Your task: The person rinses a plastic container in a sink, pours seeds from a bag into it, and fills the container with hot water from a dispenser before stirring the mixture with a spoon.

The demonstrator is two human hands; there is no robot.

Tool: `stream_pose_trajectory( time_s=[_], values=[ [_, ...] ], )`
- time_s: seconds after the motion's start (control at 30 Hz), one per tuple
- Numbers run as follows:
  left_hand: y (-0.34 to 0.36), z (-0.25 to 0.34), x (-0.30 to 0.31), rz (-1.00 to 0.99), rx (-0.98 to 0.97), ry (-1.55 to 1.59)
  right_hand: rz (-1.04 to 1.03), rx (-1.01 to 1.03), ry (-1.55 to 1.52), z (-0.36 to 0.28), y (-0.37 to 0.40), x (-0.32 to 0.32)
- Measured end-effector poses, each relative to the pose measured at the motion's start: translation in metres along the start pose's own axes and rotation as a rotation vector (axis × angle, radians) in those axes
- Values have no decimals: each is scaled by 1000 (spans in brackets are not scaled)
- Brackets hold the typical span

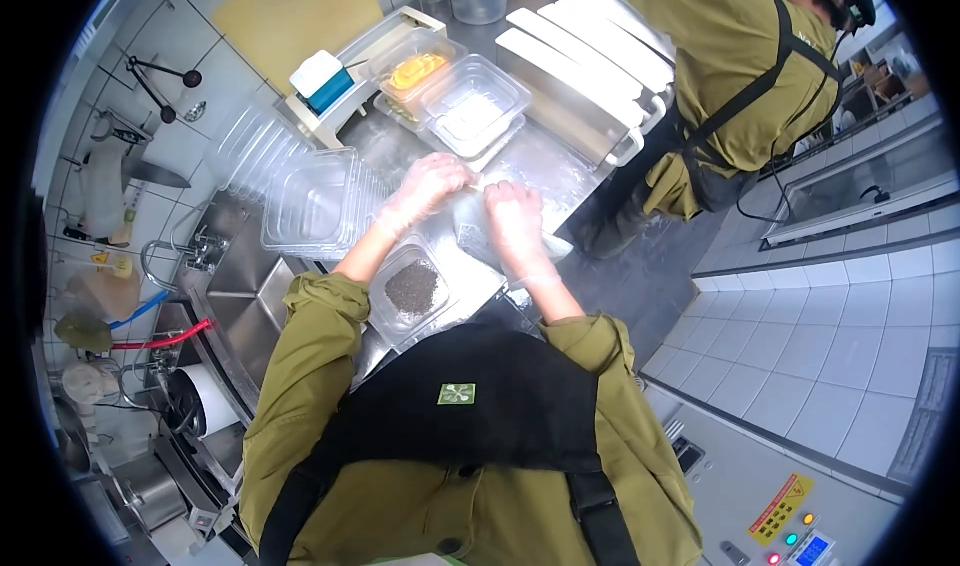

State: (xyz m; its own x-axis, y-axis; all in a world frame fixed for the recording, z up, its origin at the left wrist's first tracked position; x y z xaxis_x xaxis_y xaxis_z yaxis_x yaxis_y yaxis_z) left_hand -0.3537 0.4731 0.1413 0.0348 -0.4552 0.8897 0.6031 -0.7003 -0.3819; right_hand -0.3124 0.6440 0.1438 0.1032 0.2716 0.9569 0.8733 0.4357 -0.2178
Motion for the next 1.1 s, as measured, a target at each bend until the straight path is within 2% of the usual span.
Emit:
stream_pose_trajectory(
  time_s=[0.4, 0.63, 0.73, 0.93, 1.03, 1.1],
  values=[
    [8, -9, -5, 3, 52, 18, -26, 4, -12, -5, -7, -2],
    [0, 4, 1, -79, 94, -49, -19, 22, 20, -8, -12, -6],
    [-1, 10, -1, 86, -22, -70, -60, -14, 14, -4, -13, -8],
    [-4, 17, -7, -16, 84, 15, -37, -52, -30, -6, -14, -12],
    [-7, 19, -12, 95, 37, -62, -10, -46, -74, -6, -15, -16],
    [-6, 14, -9, 70, 2, -32, 22, -7, -86, -6, -13, -13]
  ],
)
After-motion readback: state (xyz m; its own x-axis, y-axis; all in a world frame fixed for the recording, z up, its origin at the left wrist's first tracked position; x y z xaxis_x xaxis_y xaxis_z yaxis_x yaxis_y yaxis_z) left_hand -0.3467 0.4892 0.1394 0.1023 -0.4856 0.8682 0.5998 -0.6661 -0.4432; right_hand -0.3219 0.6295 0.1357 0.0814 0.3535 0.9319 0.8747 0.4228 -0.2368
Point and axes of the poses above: each hand's wrist, its own y-axis away from the middle knuckle, its own x-axis out of the back of the hand, z = x × y, the point moved 1 cm from there along -y, towards the middle knuckle, and after that the axes turned 13 degrees about -z, right-handed, at the moved point
